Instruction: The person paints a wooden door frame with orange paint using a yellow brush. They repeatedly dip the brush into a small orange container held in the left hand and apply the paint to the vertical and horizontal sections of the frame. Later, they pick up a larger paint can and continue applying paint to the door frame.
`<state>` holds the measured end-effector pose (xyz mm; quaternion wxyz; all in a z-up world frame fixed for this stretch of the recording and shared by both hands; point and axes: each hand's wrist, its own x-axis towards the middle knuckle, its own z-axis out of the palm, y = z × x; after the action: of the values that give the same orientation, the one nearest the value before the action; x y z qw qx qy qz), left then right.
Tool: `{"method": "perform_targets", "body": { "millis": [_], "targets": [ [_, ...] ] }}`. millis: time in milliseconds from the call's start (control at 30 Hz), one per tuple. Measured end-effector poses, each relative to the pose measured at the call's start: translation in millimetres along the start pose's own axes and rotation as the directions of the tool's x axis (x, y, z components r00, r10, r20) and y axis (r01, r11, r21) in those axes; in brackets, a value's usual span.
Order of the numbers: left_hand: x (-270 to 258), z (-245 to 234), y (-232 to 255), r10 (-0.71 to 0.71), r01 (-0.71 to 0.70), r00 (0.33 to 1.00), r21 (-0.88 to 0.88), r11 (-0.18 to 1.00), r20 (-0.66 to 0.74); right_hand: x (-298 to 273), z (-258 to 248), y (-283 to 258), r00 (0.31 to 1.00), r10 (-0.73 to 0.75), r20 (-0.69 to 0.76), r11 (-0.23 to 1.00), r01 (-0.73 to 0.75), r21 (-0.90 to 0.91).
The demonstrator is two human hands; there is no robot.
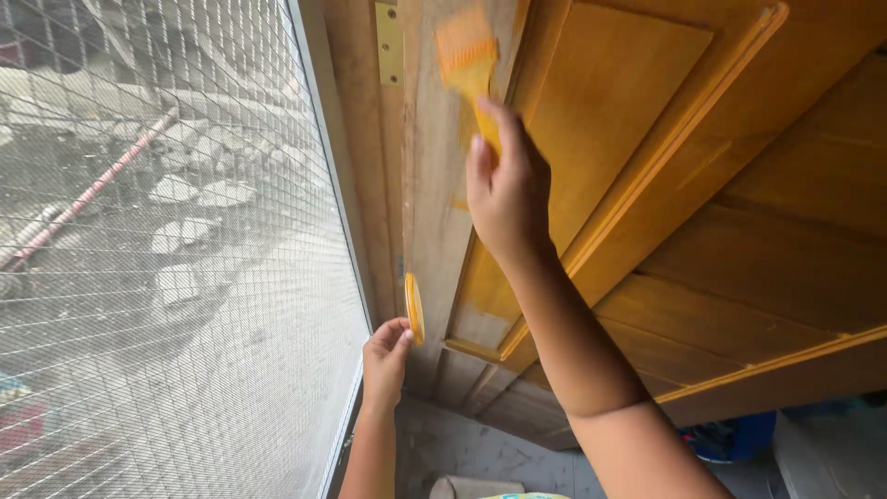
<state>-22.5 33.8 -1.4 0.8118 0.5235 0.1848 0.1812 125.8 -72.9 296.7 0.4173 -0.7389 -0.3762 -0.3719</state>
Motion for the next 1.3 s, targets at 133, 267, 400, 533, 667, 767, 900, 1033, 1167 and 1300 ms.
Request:
{"method": "perform_targets", "body": {
  "millis": [133,267,400,533,667,767,900,1033,1167,1300],
  "targets": [
    [-1.7,-3.0,1.6,0.009,-0.009,1.000,-0.003,1.000,-0.008,53.1,29.9,15.1,0.994,-0.061,-0.096,0.998,0.059,-0.027],
    [-3.0,-6.9,2.0,0.020,-0.020,1.000,-0.042,0.999,-0.002,58.3,50.9,31.7,0.985,0.051,-0.165,0.998,-0.058,-0.036],
    [1.3,-7.9,3.6,0.019,-0.019,1.000,-0.038,0.999,-0.007,25.0,62.8,27.5,0.964,0.181,-0.196,0.982,-0.186,-0.008],
    [4.0,-6.0,3.8,0.025,-0.025,1.000,-0.023,0.999,0.008,3.2,65.8,25.2,0.941,0.296,-0.165,0.955,-0.298,0.012],
    [4.1,-2.1,4.0,0.037,-0.036,0.999,-0.030,0.999,0.035,-22.8,64.2,30.3,0.929,0.351,-0.121,0.935,-0.354,-0.004],
    [3.2,0.7,5.3,0.027,-0.027,0.999,-0.009,1.000,0.029,-47.3,53.6,35.6,0.954,0.291,-0.076,0.957,-0.291,0.011],
    [4.6,3.5,6.9,0.029,-0.027,0.999,-0.037,0.999,0.046,-64.7,21.4,30.6,0.781,0.580,0.230,0.706,-0.623,0.337],
    [4.7,1.2,7.7,0.024,-0.023,0.999,-0.019,1.000,0.039,-58.3,-21.5,25.7,0.641,0.568,0.516,0.341,-0.754,0.561],
    [5.9,2.0,6.9,0.036,-0.034,0.998,-0.025,0.999,0.044,-56.5,-53.7,16.2,0.690,0.366,0.625,0.270,-0.721,0.638],
    [4.8,4.0,7.2,0.040,-0.036,0.998,-0.063,0.997,0.055,-66.7,-51.0,19.3,0.691,0.314,0.651,0.511,-0.701,0.498]
  ]
}}
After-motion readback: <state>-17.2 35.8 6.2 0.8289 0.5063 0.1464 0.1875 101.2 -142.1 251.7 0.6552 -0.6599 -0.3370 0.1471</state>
